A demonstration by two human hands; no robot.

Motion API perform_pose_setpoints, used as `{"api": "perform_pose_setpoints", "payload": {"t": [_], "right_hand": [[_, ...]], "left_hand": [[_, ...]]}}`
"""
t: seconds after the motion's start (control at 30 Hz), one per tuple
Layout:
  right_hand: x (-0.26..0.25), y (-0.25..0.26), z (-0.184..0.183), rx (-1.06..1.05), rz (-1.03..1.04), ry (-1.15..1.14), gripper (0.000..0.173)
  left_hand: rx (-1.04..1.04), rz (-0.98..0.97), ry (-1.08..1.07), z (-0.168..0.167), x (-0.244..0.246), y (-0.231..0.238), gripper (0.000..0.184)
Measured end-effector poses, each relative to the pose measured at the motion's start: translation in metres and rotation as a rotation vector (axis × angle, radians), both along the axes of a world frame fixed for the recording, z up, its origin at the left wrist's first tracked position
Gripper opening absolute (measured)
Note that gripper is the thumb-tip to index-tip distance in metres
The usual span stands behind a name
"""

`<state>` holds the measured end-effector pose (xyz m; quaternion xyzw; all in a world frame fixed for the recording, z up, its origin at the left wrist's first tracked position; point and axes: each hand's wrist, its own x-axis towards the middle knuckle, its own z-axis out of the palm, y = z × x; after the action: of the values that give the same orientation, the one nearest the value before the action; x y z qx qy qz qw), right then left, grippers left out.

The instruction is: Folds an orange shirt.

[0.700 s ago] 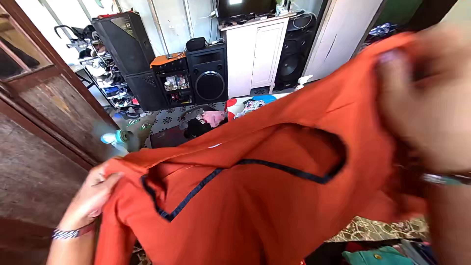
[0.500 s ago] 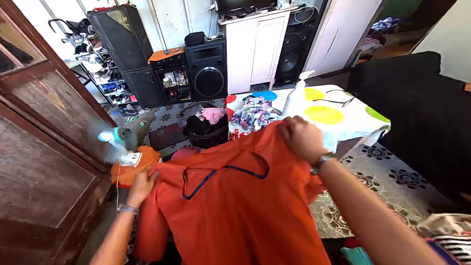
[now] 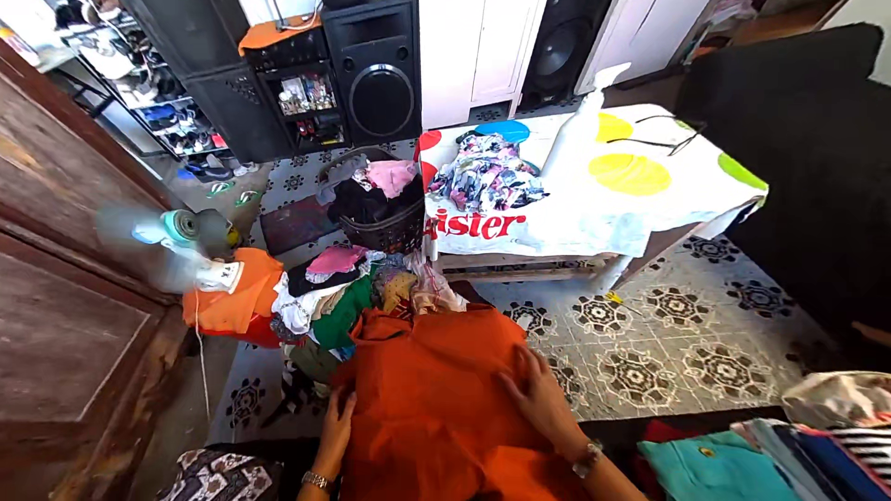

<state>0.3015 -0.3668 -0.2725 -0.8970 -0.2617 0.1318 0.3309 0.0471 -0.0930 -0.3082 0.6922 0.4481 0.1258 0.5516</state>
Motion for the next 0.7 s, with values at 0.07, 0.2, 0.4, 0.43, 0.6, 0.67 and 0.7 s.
{"api": "perform_pose_setpoints", "payload": {"t": [0.07,0.2,0.4,0.43,0.6,0.67,0.7], "right_hand": [[0.009,-0.016,-0.003,0.022,-0.096,0.215,0.071],[0.020,-0.039,-0.011,0.040,-0.204,0.502,0.048],[0.037,-0.029,0.005,0.262,-0.174,0.539,0.014],[0.044,-0.024,0.011,0.304,-0.180,0.542,0.014],[0.073,-0.001,0.030,0.575,-0.350,0.583,0.014],[0.073,-0.001,0.027,0.504,-0.322,0.618,0.031],[0.070,-0.004,0.024,0.446,-0.271,0.637,0.045]], "left_hand": [[-0.133,0.053,0.075,-0.008,-0.013,-0.002,0.045],[-0.327,0.015,0.213,-0.017,-0.029,0.002,0.056],[-0.266,0.004,0.084,-0.007,-0.005,0.026,0.030],[-0.276,0.039,0.023,-0.001,0.002,0.035,0.029],[-0.377,0.375,-0.449,0.051,0.043,0.076,0.030],[-0.370,0.303,-0.448,0.056,0.046,0.082,0.037],[-0.356,0.216,-0.362,0.054,0.043,0.080,0.044]]}}
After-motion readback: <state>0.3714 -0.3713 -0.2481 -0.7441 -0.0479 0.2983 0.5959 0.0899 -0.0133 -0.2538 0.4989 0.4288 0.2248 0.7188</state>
